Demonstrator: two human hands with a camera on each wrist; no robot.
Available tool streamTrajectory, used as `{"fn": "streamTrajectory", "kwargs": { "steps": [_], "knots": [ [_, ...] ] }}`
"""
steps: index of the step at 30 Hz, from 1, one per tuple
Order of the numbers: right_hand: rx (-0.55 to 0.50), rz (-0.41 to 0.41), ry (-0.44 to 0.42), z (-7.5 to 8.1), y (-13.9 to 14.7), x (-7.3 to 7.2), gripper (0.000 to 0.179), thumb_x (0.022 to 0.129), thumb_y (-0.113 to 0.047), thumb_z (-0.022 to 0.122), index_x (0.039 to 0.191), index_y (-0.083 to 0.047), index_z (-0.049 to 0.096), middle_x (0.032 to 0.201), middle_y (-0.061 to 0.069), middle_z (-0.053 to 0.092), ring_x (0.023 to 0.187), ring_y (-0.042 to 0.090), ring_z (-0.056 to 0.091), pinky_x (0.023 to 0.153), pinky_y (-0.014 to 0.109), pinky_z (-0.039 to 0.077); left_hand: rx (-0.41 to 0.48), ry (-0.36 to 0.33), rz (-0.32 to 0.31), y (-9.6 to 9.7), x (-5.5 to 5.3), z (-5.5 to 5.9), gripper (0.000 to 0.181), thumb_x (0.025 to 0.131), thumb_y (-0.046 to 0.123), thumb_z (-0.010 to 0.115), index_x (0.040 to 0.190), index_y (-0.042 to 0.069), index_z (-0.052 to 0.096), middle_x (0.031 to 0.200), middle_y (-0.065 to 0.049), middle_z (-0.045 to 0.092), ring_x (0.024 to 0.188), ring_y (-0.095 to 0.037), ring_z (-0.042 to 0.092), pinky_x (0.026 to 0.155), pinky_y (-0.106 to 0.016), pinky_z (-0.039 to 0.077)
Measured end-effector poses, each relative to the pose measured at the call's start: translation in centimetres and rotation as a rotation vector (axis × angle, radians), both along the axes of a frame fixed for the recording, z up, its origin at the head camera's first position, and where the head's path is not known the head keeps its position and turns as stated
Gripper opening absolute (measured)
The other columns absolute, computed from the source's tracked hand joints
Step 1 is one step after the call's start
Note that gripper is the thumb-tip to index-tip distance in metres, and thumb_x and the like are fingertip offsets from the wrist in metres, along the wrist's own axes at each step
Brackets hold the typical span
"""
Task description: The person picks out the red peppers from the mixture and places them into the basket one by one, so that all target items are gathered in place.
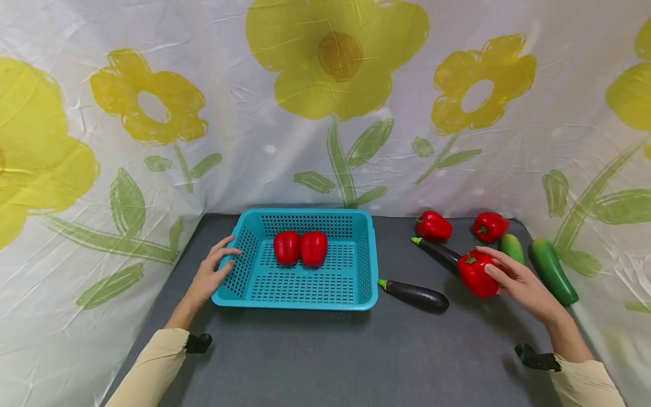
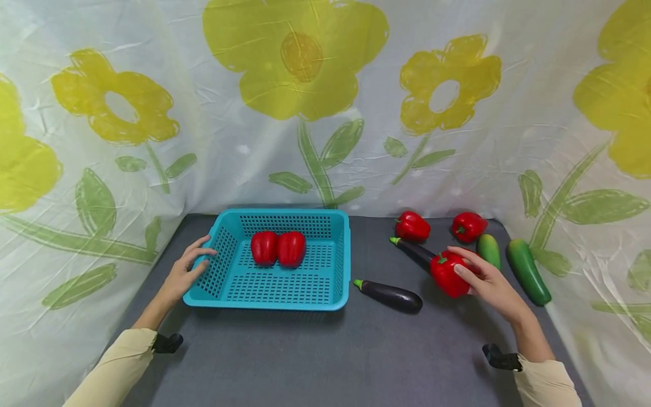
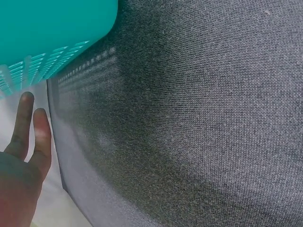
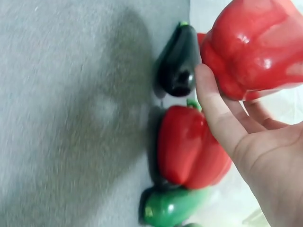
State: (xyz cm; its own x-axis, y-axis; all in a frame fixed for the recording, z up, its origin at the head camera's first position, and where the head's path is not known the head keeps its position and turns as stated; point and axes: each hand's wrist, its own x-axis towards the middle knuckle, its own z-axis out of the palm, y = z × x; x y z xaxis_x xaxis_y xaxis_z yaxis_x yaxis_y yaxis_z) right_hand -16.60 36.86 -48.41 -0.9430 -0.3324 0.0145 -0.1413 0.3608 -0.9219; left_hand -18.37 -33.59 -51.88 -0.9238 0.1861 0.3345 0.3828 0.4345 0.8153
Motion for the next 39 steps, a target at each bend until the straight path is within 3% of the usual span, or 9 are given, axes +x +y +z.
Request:
{"fn": "streamTrajectory", "kwargs": {
  "steps": [5, 11, 20, 28, 34, 39],
  "knots": [
    [-0.067, 0.036, 0.001, -0.2, -1.2, -0.5, 0.045, 0.108, -0.013, 0.049, 0.152, -0.008, 0.042, 0.135, 0.010, 0.050, 0.110, 0.017, 0.060, 0.079, 0.040, 0.057, 0.003, 0.005, 0.000, 0.1, 0.0, 0.1, 0.022, 0.101, -0.008, 0.053, 0.122, -0.010, 0.061, 0.159, -0.022, 0.029, 0.147, -0.044, 0.019, 0.104, -0.074, 0.021],
    [-0.100, 0.045, 0.028, -0.2, -2.6, -1.3, 0.044, 0.105, -0.007, 0.055, 0.148, -0.005, 0.045, 0.126, 0.011, 0.055, 0.105, 0.020, 0.063, 0.076, 0.041, 0.058, 0.005, 0.002, 0.001, 0.0, 0.0, 0.0, 0.022, 0.102, -0.007, 0.053, 0.122, -0.011, 0.060, 0.160, -0.022, 0.028, 0.147, -0.044, 0.019, 0.104, -0.073, 0.021],
    [-0.051, -0.007, 0.105, 0.2, -4.7, -2.2, 0.065, 0.090, -0.003, 0.077, 0.147, -0.011, 0.046, 0.128, 0.012, 0.056, 0.106, 0.028, 0.060, 0.076, 0.038, 0.058, -0.002, -0.009, 0.000, -0.1, 0.0, 0.1, 0.024, 0.102, -0.006, 0.053, 0.124, -0.007, 0.062, 0.161, -0.019, 0.028, 0.148, -0.042, 0.018, 0.104, -0.073, 0.020],
    [-0.095, -0.009, 0.092, 0.6, -6.5, -3.0, 0.064, 0.090, -0.004, 0.077, 0.147, -0.012, 0.047, 0.135, 0.013, 0.054, 0.108, 0.026, 0.063, 0.080, 0.037, 0.057, 0.001, 0.007, -0.016, -0.3, -0.1, -0.3, 0.024, 0.102, -0.007, 0.052, 0.125, -0.006, 0.062, 0.161, -0.020, 0.027, 0.148, -0.042, 0.017, 0.105, -0.072, 0.020],
    [-0.129, -0.014, 0.064, 0.9, -7.8, -3.7, 0.063, 0.091, -0.006, 0.077, 0.146, -0.012, 0.047, 0.142, 0.010, 0.047, 0.109, 0.034, 0.064, 0.080, 0.038, 0.057, -0.004, 0.004, -0.012, -0.3, -0.1, -0.4, 0.024, 0.102, -0.007, 0.052, 0.124, -0.010, 0.060, 0.161, -0.019, 0.027, 0.148, -0.042, 0.017, 0.104, -0.072, 0.021],
    [-0.124, -0.026, 0.088, 1.2, -8.7, -4.3, 0.065, 0.091, -0.007, 0.077, 0.148, -0.016, 0.048, 0.139, 0.008, 0.050, 0.114, 0.033, 0.060, 0.080, 0.037, 0.057, -0.009, 0.007, -0.011, -0.3, -0.3, -0.3, 0.023, 0.103, -0.006, 0.052, 0.124, -0.008, 0.061, 0.161, -0.019, 0.027, 0.148, -0.041, 0.018, 0.104, -0.070, 0.022]
  ]
}}
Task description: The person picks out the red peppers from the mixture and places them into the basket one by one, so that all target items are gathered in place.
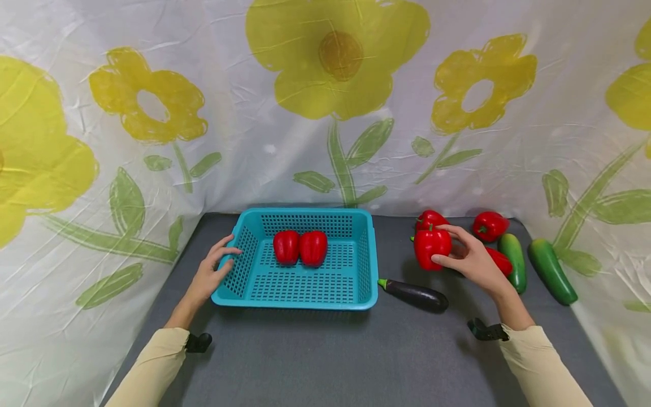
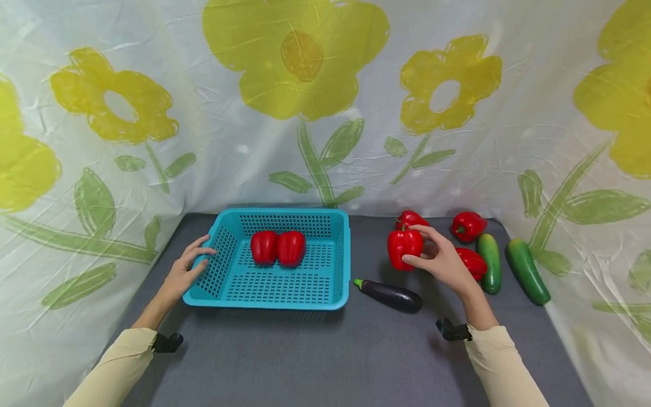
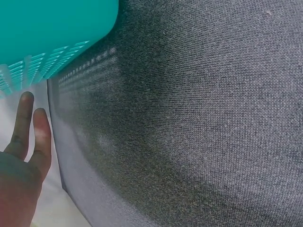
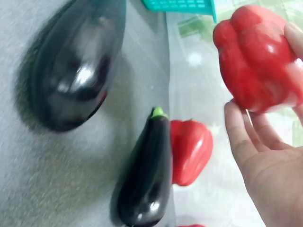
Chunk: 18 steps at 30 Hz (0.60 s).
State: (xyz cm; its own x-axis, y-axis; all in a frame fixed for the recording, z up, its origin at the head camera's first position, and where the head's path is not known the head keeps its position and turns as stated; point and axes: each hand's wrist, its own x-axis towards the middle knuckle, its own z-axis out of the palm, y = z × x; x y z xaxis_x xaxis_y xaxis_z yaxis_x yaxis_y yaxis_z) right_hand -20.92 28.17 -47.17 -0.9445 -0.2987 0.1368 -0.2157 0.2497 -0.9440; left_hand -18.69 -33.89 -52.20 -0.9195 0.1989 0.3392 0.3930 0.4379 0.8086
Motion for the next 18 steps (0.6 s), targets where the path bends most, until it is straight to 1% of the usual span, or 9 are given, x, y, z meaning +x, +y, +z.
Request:
{"fn": "streamTrajectory", "kwargs": {
  "steps": [2, 5, 7, 10, 12, 14, 18],
  "knots": [
    [-0.002, 0.005, 0.028, 0.2, -0.4, -0.3, 0.067, 0.091, -0.006, 0.077, 0.149, -0.016, 0.046, 0.138, 0.010, 0.052, 0.115, 0.033, 0.058, 0.080, 0.036, 0.057, -0.001, 0.002, -0.001, 0.0, -0.1, 0.1, 0.023, 0.102, -0.006, 0.052, 0.124, -0.008, 0.061, 0.161, -0.019, 0.028, 0.148, -0.041, 0.018, 0.104, -0.070, 0.022],
    [0.000, 0.004, 0.065, 0.5, -1.0, -0.8, 0.070, 0.090, -0.005, 0.077, 0.151, -0.013, 0.045, 0.138, 0.011, 0.052, 0.111, 0.032, 0.058, 0.079, 0.035, 0.057, -0.001, 0.004, -0.003, 0.0, -0.1, 0.1, 0.023, 0.102, -0.006, 0.053, 0.124, -0.009, 0.061, 0.161, -0.019, 0.027, 0.148, -0.041, 0.018, 0.104, -0.070, 0.022],
    [-0.005, 0.005, 0.070, 1.3, -1.8, -0.7, 0.068, 0.090, -0.003, 0.076, 0.149, -0.008, 0.045, 0.137, 0.013, 0.052, 0.105, 0.032, 0.062, 0.078, 0.034, 0.057, -0.001, 0.004, -0.005, 0.1, -0.1, 0.1, 0.024, 0.102, -0.007, 0.053, 0.124, -0.009, 0.061, 0.161, -0.019, 0.027, 0.148, -0.042, 0.018, 0.103, -0.070, 0.023],
    [-0.012, 0.014, 0.055, 1.6, -2.7, -1.2, 0.064, 0.091, -0.004, 0.075, 0.148, -0.006, 0.045, 0.137, 0.014, 0.051, 0.103, 0.033, 0.064, 0.077, 0.034, 0.057, 0.000, 0.000, -0.003, 0.0, 0.0, 0.1, 0.024, 0.101, -0.008, 0.053, 0.124, -0.009, 0.061, 0.161, -0.019, 0.027, 0.148, -0.042, 0.018, 0.103, -0.070, 0.023],
    [-0.026, 0.024, 0.048, 1.8, -3.4, -1.5, 0.061, 0.091, -0.002, 0.075, 0.146, -0.006, 0.048, 0.136, 0.015, 0.053, 0.104, 0.036, 0.064, 0.079, 0.036, 0.057, 0.001, -0.003, -0.001, 0.0, 0.0, 0.1, 0.024, 0.101, -0.008, 0.053, 0.124, -0.008, 0.061, 0.161, -0.019, 0.027, 0.148, -0.042, 0.018, 0.103, -0.070, 0.023],
    [-0.032, 0.039, 0.051, 1.4, -3.9, -2.1, 0.061, 0.090, -0.004, 0.077, 0.145, -0.010, 0.050, 0.136, 0.013, 0.053, 0.109, 0.037, 0.062, 0.080, 0.037, 0.057, 0.002, -0.007, -0.002, 0.1, 0.1, 0.2, 0.024, 0.102, -0.008, 0.053, 0.124, -0.008, 0.061, 0.161, -0.019, 0.027, 0.148, -0.042, 0.017, 0.103, -0.071, 0.022],
    [-0.036, 0.067, 0.090, 1.7, -5.6, -2.7, 0.061, 0.089, -0.007, 0.078, 0.144, -0.011, 0.052, 0.135, 0.012, 0.055, 0.113, 0.038, 0.059, 0.081, 0.038, 0.057, -0.002, -0.008, 0.000, 0.1, 0.2, 0.2, 0.024, 0.102, -0.007, 0.053, 0.125, -0.008, 0.061, 0.161, -0.019, 0.027, 0.148, -0.042, 0.017, 0.104, -0.072, 0.022]
  ]
}}
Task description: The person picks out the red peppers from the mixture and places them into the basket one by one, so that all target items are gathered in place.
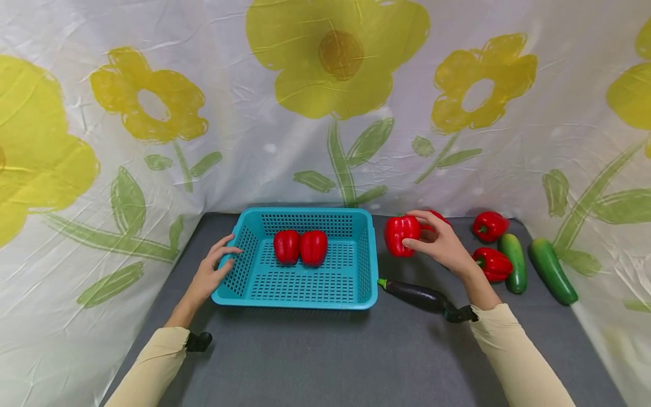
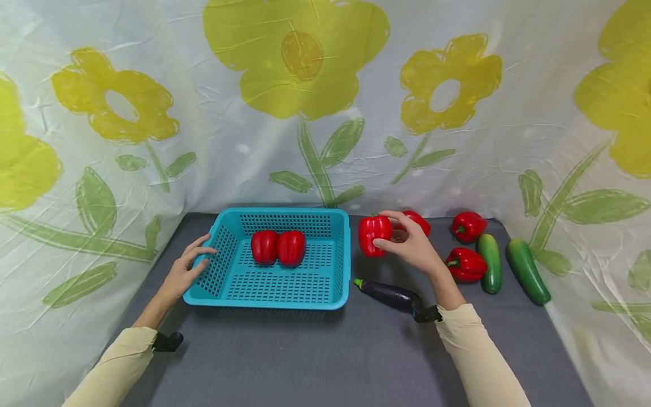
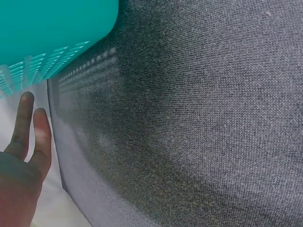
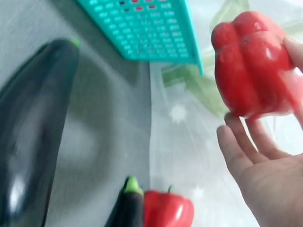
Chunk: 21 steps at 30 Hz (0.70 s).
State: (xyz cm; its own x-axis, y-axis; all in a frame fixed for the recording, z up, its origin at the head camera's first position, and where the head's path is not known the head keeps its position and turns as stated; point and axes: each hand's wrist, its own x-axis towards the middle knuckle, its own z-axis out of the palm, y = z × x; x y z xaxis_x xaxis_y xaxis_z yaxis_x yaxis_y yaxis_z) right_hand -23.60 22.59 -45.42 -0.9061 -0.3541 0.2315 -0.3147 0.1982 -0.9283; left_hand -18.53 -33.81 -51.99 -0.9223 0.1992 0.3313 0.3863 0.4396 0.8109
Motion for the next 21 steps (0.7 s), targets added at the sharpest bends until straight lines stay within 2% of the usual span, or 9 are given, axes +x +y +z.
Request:
{"fn": "streamTrajectory", "kwargs": {
  "steps": [6, 21],
  "knots": [
    [-0.036, 0.038, 0.029, 0.5, -2.5, -0.9, 0.064, 0.089, -0.003, 0.077, 0.146, -0.006, 0.050, 0.134, 0.016, 0.058, 0.114, 0.037, 0.058, 0.083, 0.037, 0.056, 0.002, -0.001, 0.001, -0.1, -0.1, -0.1, 0.024, 0.102, -0.007, 0.053, 0.125, -0.008, 0.061, 0.161, -0.019, 0.027, 0.148, -0.041, 0.017, 0.104, -0.071, 0.022],
    [-0.096, 0.065, -0.052, 1.8, -6.9, -2.1, 0.060, 0.089, -0.003, 0.076, 0.144, -0.004, 0.051, 0.139, 0.017, 0.053, 0.115, 0.042, 0.058, 0.084, 0.045, 0.056, 0.000, 0.016, 0.003, 0.0, -0.1, -0.2, 0.024, 0.102, -0.007, 0.053, 0.124, -0.007, 0.062, 0.161, -0.020, 0.028, 0.148, -0.042, 0.019, 0.103, -0.071, 0.023]
  ]
}}
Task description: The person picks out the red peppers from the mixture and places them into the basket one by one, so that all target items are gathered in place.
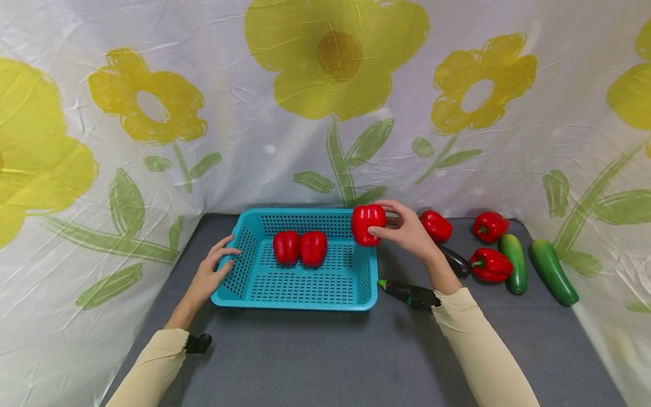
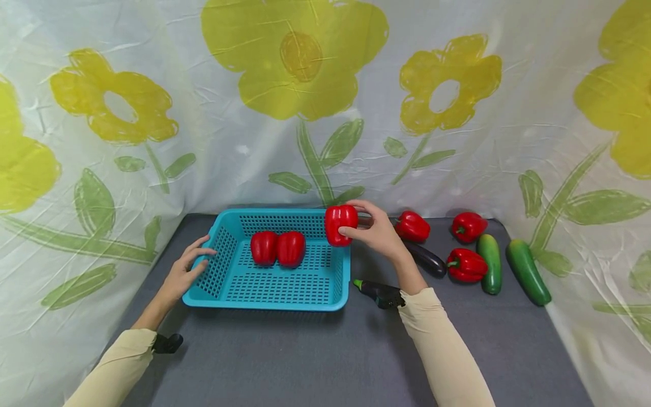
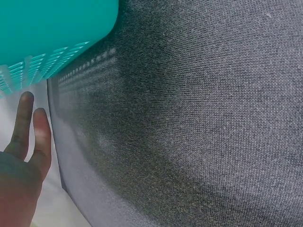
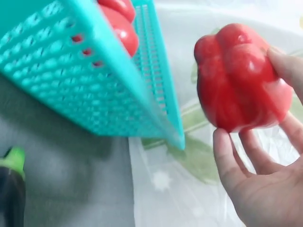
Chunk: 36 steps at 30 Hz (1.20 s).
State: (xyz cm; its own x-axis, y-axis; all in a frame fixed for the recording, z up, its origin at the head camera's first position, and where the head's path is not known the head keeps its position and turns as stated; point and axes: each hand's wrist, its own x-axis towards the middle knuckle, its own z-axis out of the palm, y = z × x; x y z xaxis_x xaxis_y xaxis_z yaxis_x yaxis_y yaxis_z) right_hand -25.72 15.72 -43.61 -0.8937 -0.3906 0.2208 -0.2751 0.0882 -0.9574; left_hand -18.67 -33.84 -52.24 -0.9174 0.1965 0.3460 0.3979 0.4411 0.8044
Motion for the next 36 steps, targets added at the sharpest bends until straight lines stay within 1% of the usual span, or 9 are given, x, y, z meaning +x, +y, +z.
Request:
{"fn": "streamTrajectory", "kwargs": {
  "steps": [4, 10, 13, 16, 23, 26, 31, 33, 36],
  "knots": [
    [0.018, -0.011, -0.029, 0.7, -1.2, 0.1, 0.061, 0.089, -0.002, 0.075, 0.145, 0.001, 0.049, 0.142, 0.021, 0.050, 0.118, 0.046, 0.056, 0.085, 0.049, 0.055, 0.002, 0.003, -0.003, -0.1, -0.1, 0.0, 0.024, 0.102, -0.007, 0.053, 0.124, -0.007, 0.062, 0.161, -0.020, 0.028, 0.148, -0.042, 0.018, 0.103, -0.072, 0.022],
    [0.052, -0.013, -0.065, 3.4, -3.1, 1.3, 0.059, 0.091, -0.003, 0.073, 0.144, 0.007, 0.048, 0.142, 0.025, 0.048, 0.120, 0.047, 0.053, 0.089, 0.053, 0.052, 0.000, 0.008, -0.002, -0.2, -0.2, 0.0, 0.024, 0.101, -0.009, 0.053, 0.123, -0.007, 0.062, 0.160, -0.020, 0.028, 0.148, -0.043, 0.018, 0.103, -0.074, 0.021],
    [0.057, -0.019, -0.070, 3.9, -3.8, 1.5, 0.057, 0.092, -0.003, 0.072, 0.143, 0.007, 0.049, 0.140, 0.026, 0.049, 0.118, 0.046, 0.054, 0.091, 0.055, 0.051, 0.000, 0.007, -0.003, -0.1, -0.2, 0.0, 0.024, 0.101, -0.009, 0.053, 0.123, -0.008, 0.062, 0.160, -0.020, 0.028, 0.148, -0.043, 0.018, 0.104, -0.073, 0.021],
    [0.053, -0.028, -0.069, 3.8, -4.4, 1.4, 0.058, 0.091, -0.003, 0.072, 0.143, 0.008, 0.048, 0.140, 0.027, 0.049, 0.118, 0.045, 0.053, 0.090, 0.056, 0.050, 0.002, 0.006, -0.004, -0.1, -0.1, -0.1, 0.024, 0.101, -0.009, 0.053, 0.123, -0.008, 0.062, 0.160, -0.021, 0.028, 0.148, -0.043, 0.018, 0.103, -0.073, 0.021],
    [-0.002, -0.053, -0.095, 0.7, -5.4, -0.4, 0.062, 0.091, -0.004, 0.074, 0.146, 0.004, 0.047, 0.144, 0.025, 0.047, 0.126, 0.043, 0.047, 0.092, 0.060, 0.048, 0.002, 0.004, -0.003, -0.1, 0.0, 0.0, 0.024, 0.101, -0.008, 0.053, 0.124, -0.007, 0.062, 0.160, -0.020, 0.029, 0.147, -0.042, 0.019, 0.103, -0.073, 0.022],
    [0.007, -0.068, -0.085, 0.0, -6.0, -0.7, 0.061, 0.091, -0.005, 0.076, 0.145, 0.002, 0.050, 0.144, 0.022, 0.048, 0.128, 0.041, 0.046, 0.092, 0.057, 0.049, 0.002, 0.000, -0.001, 0.0, 0.1, 0.2, 0.024, 0.102, -0.007, 0.054, 0.124, -0.007, 0.062, 0.160, -0.020, 0.029, 0.147, -0.042, 0.019, 0.102, -0.074, 0.022],
    [0.013, -0.086, -0.107, -0.4, -6.8, -0.7, 0.058, 0.090, -0.008, 0.077, 0.143, -0.003, 0.053, 0.142, 0.019, 0.048, 0.124, 0.041, 0.049, 0.090, 0.055, 0.051, 0.011, -0.005, -0.002, 0.1, 0.2, 0.4, 0.024, 0.101, -0.007, 0.054, 0.124, -0.008, 0.061, 0.160, -0.021, 0.028, 0.147, -0.043, 0.019, 0.101, -0.075, 0.023],
    [0.013, -0.087, -0.116, -0.4, -7.0, -0.6, 0.058, 0.090, -0.007, 0.077, 0.143, -0.002, 0.052, 0.142, 0.021, 0.048, 0.121, 0.044, 0.051, 0.088, 0.053, 0.052, 0.015, -0.005, -0.003, 0.2, 0.2, 0.4, 0.024, 0.101, -0.007, 0.054, 0.124, -0.008, 0.061, 0.160, -0.021, 0.028, 0.147, -0.043, 0.020, 0.102, -0.075, 0.023],
    [0.018, -0.078, -0.142, 0.0, -7.2, -0.4, 0.060, 0.090, -0.004, 0.076, 0.144, 0.002, 0.051, 0.143, 0.025, 0.047, 0.120, 0.049, 0.051, 0.089, 0.054, 0.051, 0.011, 0.001, -0.001, 0.2, 0.2, 0.3, 0.023, 0.102, -0.007, 0.054, 0.123, -0.009, 0.061, 0.160, -0.021, 0.029, 0.147, -0.043, 0.020, 0.102, -0.074, 0.023]
  ]
}}
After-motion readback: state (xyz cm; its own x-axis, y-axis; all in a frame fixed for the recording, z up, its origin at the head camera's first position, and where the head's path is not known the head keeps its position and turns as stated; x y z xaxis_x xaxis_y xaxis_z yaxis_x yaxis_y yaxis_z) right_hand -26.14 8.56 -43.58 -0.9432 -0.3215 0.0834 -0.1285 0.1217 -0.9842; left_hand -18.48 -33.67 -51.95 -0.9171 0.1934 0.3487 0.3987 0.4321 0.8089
